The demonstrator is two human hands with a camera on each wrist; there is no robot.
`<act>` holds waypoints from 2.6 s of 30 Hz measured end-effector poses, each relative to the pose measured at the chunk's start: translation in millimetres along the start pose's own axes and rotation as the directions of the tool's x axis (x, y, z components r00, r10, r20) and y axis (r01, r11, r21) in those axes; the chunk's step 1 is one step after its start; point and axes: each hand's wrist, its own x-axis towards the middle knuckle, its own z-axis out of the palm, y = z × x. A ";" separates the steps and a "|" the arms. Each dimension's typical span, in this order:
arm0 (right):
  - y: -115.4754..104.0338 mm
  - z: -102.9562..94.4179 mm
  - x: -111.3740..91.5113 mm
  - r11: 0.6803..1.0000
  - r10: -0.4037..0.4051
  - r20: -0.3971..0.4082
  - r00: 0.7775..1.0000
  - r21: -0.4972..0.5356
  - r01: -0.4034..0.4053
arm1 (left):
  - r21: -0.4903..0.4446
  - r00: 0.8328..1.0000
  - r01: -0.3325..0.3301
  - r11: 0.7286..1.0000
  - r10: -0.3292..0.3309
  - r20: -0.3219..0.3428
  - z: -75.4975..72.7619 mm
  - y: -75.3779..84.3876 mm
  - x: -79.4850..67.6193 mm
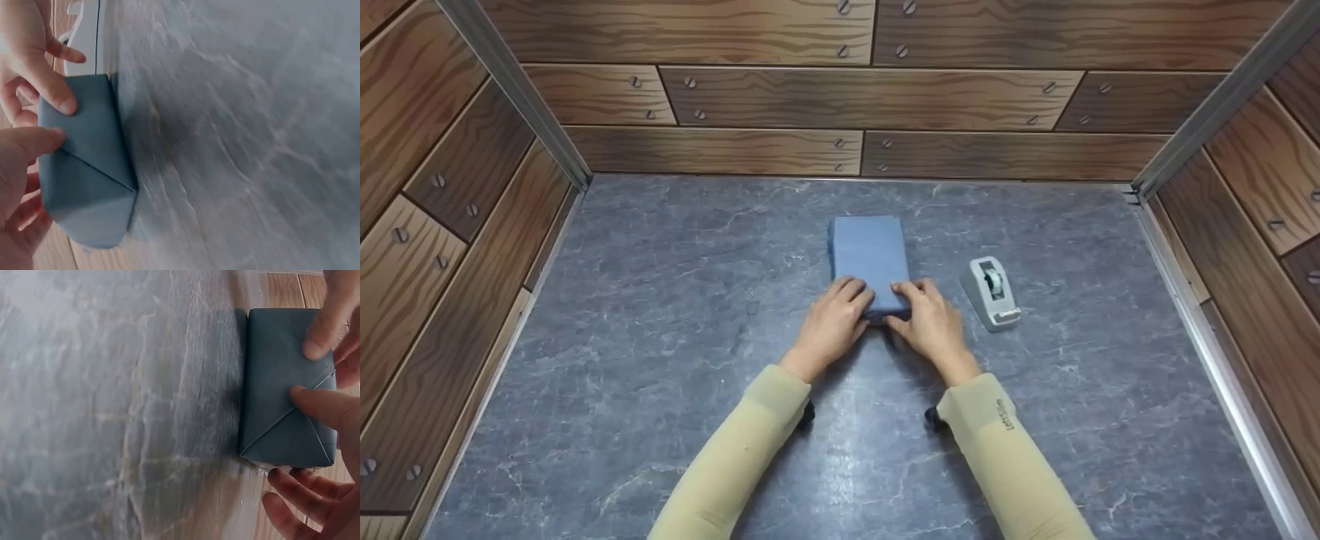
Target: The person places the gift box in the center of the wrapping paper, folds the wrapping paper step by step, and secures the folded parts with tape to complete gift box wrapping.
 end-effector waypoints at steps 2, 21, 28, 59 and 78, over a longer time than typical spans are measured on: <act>0.5 -0.1 0.1 1.000 0.004 0.006 1.000 0.004 -0.005 | -0.014 1.000 0.007 1.000 -0.007 0.029 0.9 -2.8 -1.6; 3.1 -3.5 -5.0 0.999 -0.013 0.037 0.999 0.051 0.011 | -0.133 0.997 0.075 0.988 -0.070 0.039 -0.3 -8.4 -1.4; 4.6 -2.2 -4.4 0.999 -0.015 0.020 1.000 0.045 0.014 | -0.248 0.994 0.093 0.964 -0.074 0.084 -3.7 -12.7 1.7; 5.7 -6.0 -8.4 0.999 -0.002 0.003 1.000 0.038 0.002 | -0.238 0.995 0.050 0.970 -0.027 0.101 2.6 -18.7 -1.9; 73.9 -62.0 -24.0 0.965 0.218 -0.313 0.924 0.209 -0.157 | -0.256 0.996 0.058 0.965 -0.038 0.082 3.9 -17.7 -2.6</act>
